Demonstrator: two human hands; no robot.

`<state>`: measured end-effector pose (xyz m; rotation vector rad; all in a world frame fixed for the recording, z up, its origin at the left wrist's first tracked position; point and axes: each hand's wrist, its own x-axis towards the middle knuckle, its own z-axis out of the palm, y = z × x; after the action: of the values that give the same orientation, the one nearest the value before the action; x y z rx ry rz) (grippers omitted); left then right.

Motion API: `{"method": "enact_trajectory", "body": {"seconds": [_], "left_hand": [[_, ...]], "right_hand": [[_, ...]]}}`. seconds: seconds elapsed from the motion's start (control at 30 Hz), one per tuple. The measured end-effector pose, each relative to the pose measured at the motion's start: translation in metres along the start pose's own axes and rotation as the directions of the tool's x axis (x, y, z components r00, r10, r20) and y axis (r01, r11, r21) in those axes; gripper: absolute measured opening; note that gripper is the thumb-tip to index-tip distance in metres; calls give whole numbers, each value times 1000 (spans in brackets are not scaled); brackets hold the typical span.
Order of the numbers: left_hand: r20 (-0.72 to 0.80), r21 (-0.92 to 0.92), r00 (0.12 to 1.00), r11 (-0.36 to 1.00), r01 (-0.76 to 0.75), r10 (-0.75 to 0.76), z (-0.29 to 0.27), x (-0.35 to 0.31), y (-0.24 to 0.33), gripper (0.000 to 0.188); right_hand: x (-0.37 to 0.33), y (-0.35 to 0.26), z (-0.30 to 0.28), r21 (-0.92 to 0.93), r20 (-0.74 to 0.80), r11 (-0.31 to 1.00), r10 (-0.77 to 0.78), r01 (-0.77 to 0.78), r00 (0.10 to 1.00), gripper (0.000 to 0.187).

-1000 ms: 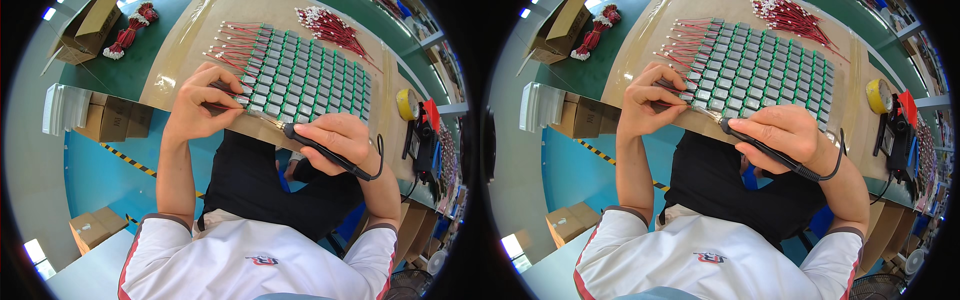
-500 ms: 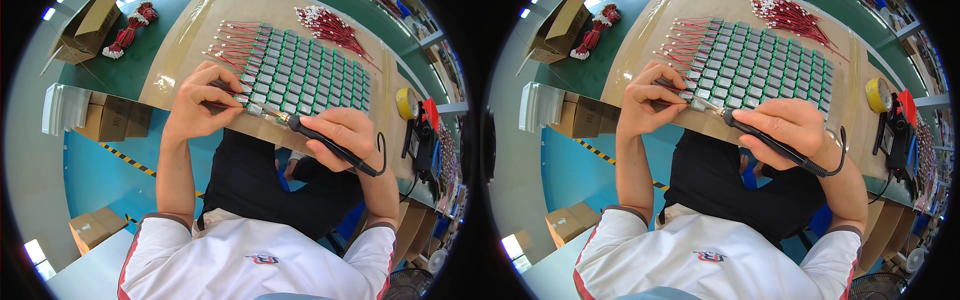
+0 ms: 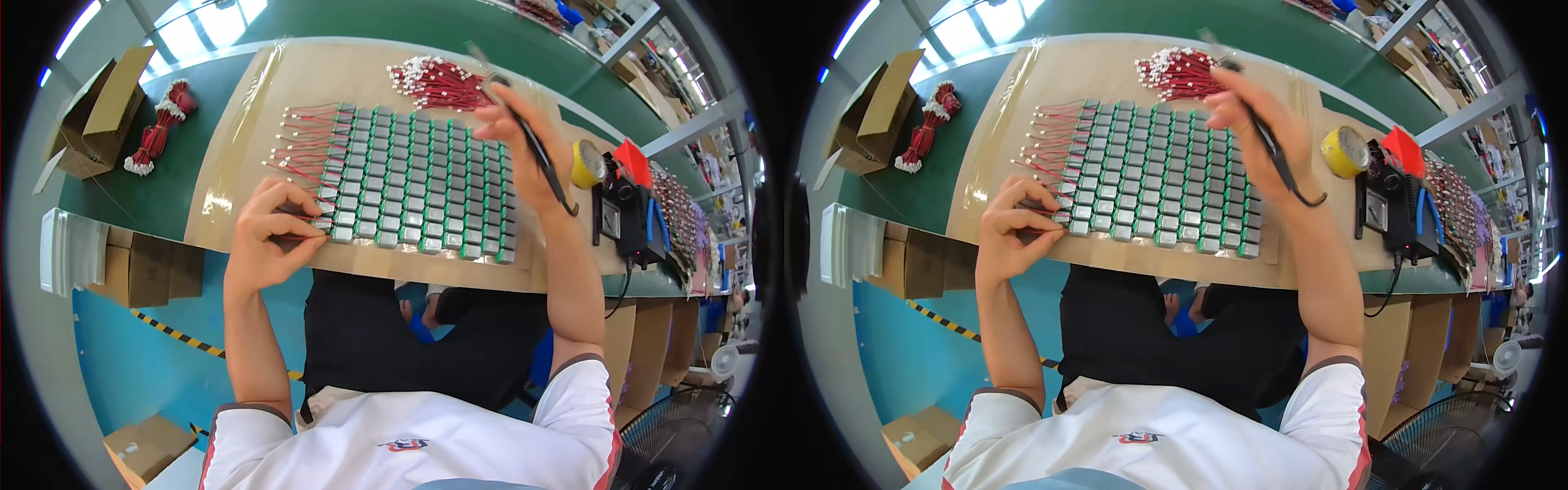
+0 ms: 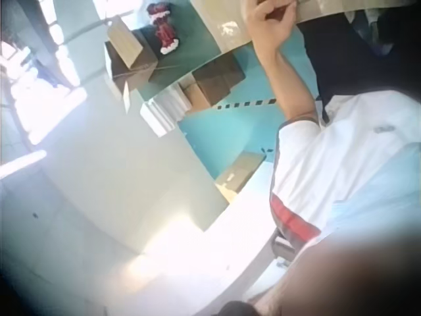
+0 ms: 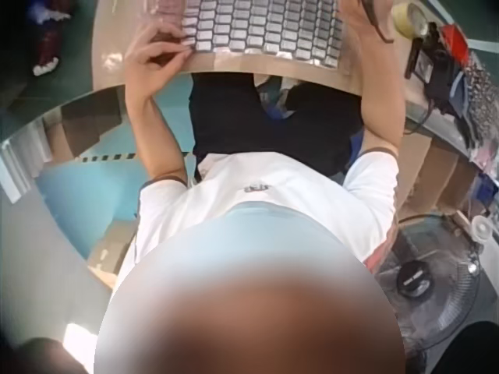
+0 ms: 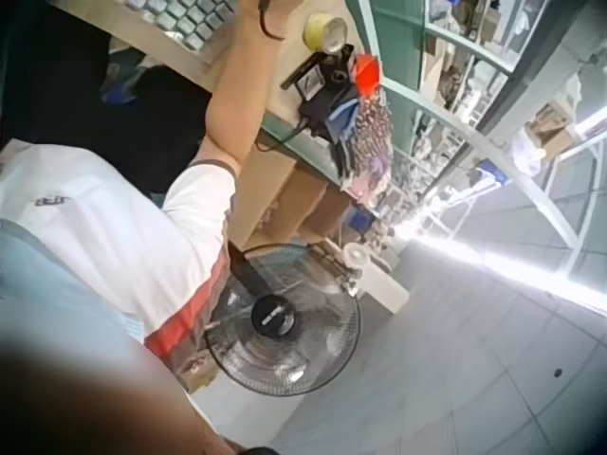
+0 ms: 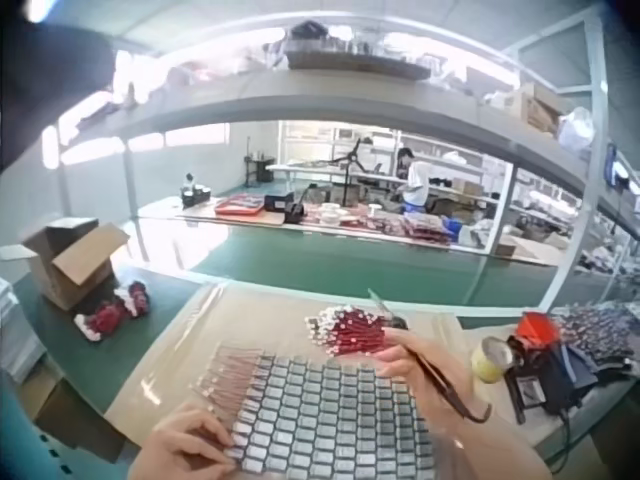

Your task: The person solders red and white wires onto small electronic components arranged on a cardboard base, using a soldering iron and solder wire.

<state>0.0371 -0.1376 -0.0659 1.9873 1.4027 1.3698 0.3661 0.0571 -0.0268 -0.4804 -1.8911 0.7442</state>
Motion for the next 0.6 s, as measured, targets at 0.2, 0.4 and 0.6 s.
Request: {"method": "enact_trajectory", "body": {"seconds": [0.2,0.4,0.6], "left_hand": [[5,27,1000,999,-16,16,-1,2,4,19],[27,52,997,996,-69,67,-4,3,6,26],[-86,-104,995,994,35,-44,-2,-2,5,21]], "right_hand": [[43,52,-67,-491,109,871,58,3,992,19],[19,84,-81,-532,127,845,144,-55,981,24],[10,91,-88,-628,227,758,-40,178,973,19]]}}
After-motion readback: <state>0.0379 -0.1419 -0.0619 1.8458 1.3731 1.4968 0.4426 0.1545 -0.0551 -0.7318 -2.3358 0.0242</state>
